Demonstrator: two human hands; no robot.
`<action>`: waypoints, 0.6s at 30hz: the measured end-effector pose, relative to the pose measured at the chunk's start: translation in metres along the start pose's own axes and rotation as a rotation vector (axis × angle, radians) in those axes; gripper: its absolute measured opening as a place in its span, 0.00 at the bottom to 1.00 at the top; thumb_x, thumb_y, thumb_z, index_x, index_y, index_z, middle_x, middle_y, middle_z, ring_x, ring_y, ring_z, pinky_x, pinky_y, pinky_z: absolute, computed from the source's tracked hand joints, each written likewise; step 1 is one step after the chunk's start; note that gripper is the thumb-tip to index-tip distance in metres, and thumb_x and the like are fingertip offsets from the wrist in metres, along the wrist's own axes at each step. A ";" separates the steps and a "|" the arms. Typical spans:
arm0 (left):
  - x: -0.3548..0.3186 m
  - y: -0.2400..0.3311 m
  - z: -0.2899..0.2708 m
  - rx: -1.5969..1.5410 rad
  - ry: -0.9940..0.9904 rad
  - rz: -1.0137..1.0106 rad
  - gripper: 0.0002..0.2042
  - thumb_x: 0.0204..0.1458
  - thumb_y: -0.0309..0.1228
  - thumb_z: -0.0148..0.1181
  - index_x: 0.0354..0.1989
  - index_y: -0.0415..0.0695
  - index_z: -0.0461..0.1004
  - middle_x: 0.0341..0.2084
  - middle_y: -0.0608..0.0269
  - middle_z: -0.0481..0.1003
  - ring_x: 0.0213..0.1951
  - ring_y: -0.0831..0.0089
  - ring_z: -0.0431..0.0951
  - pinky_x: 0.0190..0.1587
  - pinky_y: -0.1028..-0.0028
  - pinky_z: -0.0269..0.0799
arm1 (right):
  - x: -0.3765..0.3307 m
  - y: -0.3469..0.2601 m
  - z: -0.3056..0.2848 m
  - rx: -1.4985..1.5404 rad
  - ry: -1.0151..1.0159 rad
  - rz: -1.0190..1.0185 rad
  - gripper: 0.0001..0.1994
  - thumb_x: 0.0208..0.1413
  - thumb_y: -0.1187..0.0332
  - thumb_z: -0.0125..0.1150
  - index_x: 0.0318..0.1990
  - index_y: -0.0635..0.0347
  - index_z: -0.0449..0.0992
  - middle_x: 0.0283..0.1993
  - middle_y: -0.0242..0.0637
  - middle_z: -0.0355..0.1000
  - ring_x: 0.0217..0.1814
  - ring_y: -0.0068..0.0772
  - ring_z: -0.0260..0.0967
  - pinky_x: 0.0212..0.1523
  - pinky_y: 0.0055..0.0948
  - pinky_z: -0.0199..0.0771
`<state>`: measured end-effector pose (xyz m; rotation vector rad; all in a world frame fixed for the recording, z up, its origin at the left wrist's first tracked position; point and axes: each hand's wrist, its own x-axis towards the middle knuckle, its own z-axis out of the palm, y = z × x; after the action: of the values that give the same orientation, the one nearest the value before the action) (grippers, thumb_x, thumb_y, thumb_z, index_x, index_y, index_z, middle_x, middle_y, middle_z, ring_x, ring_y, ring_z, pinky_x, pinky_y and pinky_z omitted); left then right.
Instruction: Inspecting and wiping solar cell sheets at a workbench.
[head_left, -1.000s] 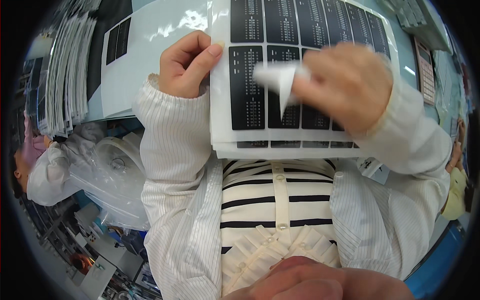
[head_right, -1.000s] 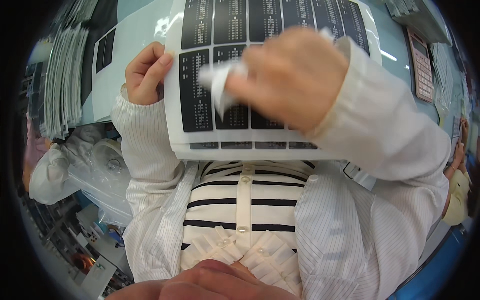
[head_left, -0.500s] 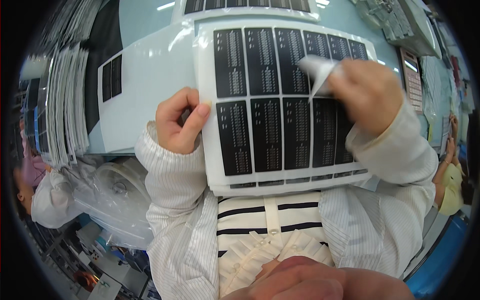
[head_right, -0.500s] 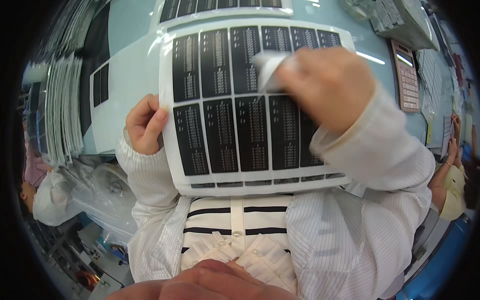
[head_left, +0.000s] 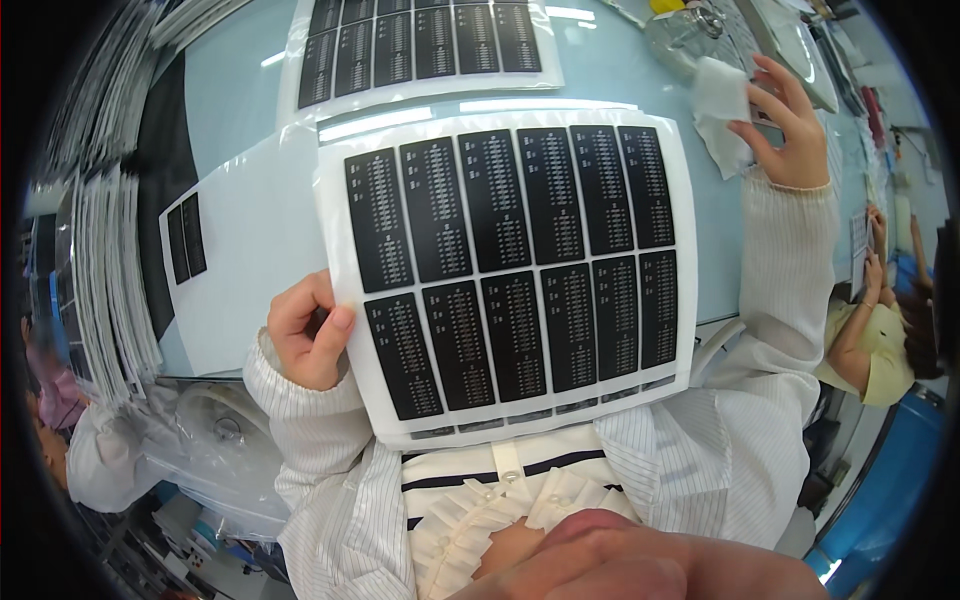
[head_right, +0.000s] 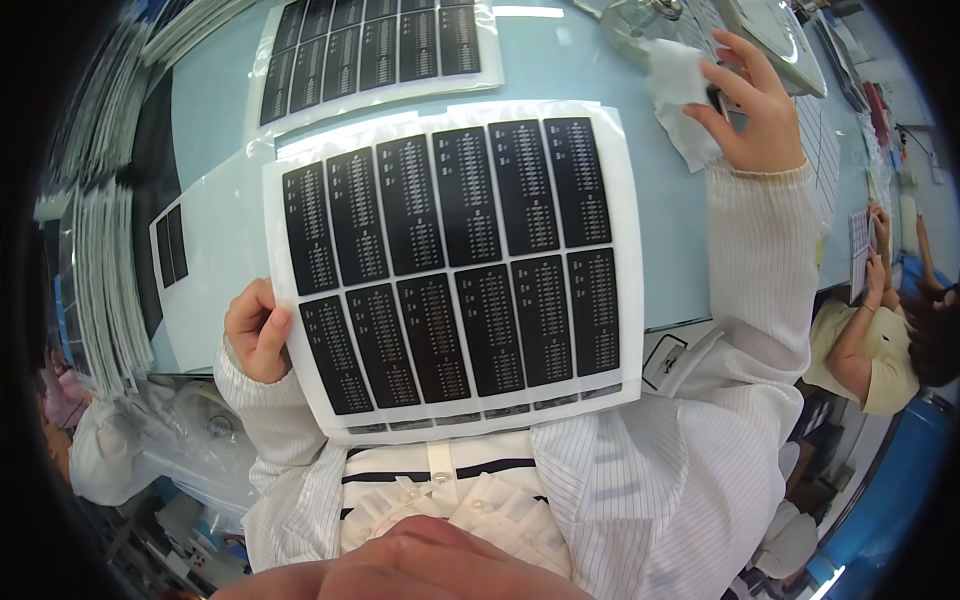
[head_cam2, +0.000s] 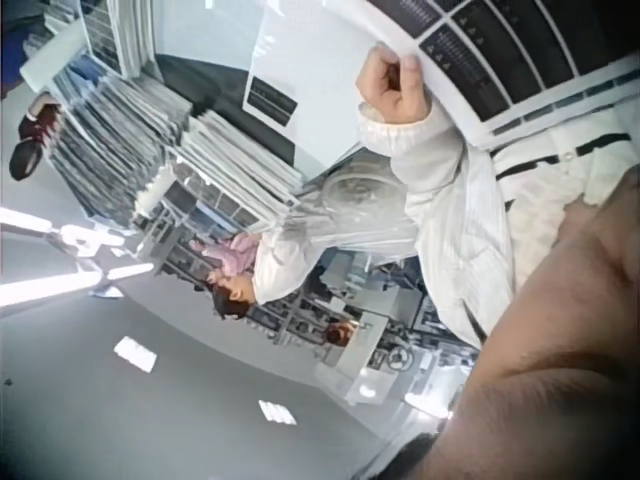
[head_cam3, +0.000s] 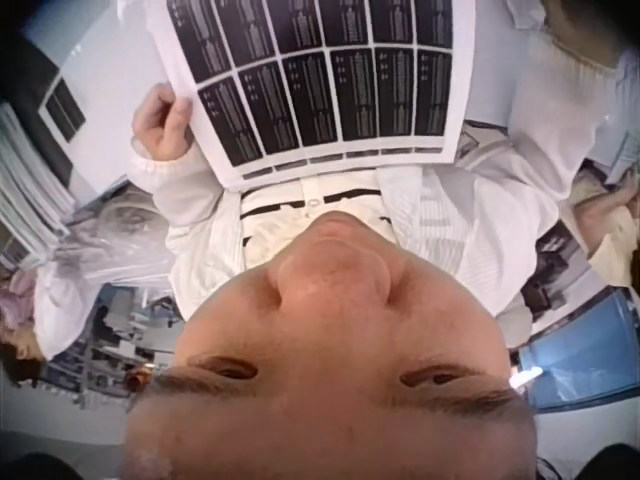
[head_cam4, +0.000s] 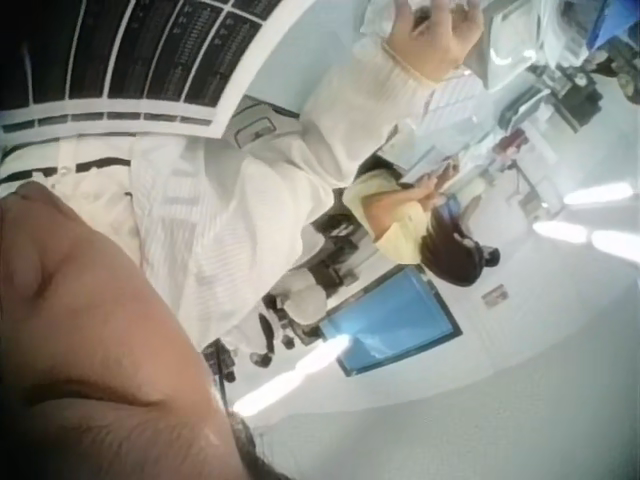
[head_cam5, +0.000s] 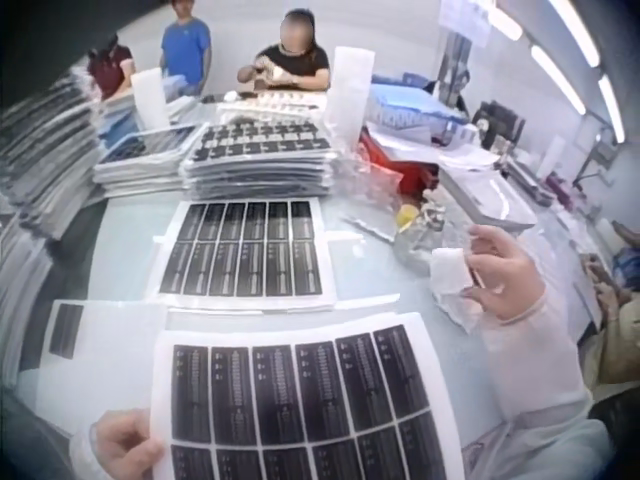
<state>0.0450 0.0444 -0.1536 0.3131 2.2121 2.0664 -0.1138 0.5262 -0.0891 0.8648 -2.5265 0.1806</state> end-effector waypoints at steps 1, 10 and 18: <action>0.000 0.000 -0.001 0.005 -0.009 0.001 0.12 0.57 0.30 0.54 0.25 0.38 0.65 0.23 0.62 0.73 0.24 0.81 0.65 0.29 0.80 0.62 | -0.004 0.000 -0.003 -0.003 -0.006 0.011 0.15 0.44 0.75 0.68 0.42 0.63 0.78 0.53 0.41 0.72 0.49 0.39 0.73 0.47 0.30 0.73; 0.005 0.019 -0.003 0.294 0.024 0.039 0.10 0.53 0.25 0.57 0.22 0.38 0.66 0.16 0.66 0.68 0.19 0.82 0.61 0.22 0.80 0.56 | -0.027 -0.081 -0.029 1.013 -0.484 0.749 0.06 0.55 0.73 0.61 0.35 0.68 0.76 0.29 0.35 0.74 0.23 0.19 0.70 0.24 0.16 0.67; 0.020 0.047 0.009 0.565 -0.008 -0.039 0.07 0.50 0.22 0.60 0.22 0.37 0.71 0.14 0.70 0.66 0.15 0.86 0.57 0.19 0.82 0.50 | -0.042 -0.101 -0.017 1.211 -0.573 0.974 0.08 0.56 0.70 0.61 0.32 0.65 0.71 0.24 0.34 0.73 0.16 0.17 0.67 0.17 0.14 0.64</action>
<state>0.0311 0.0603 -0.1067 0.3105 2.7298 1.3752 -0.0170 0.4735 -0.0955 -0.1711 -3.0063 2.1513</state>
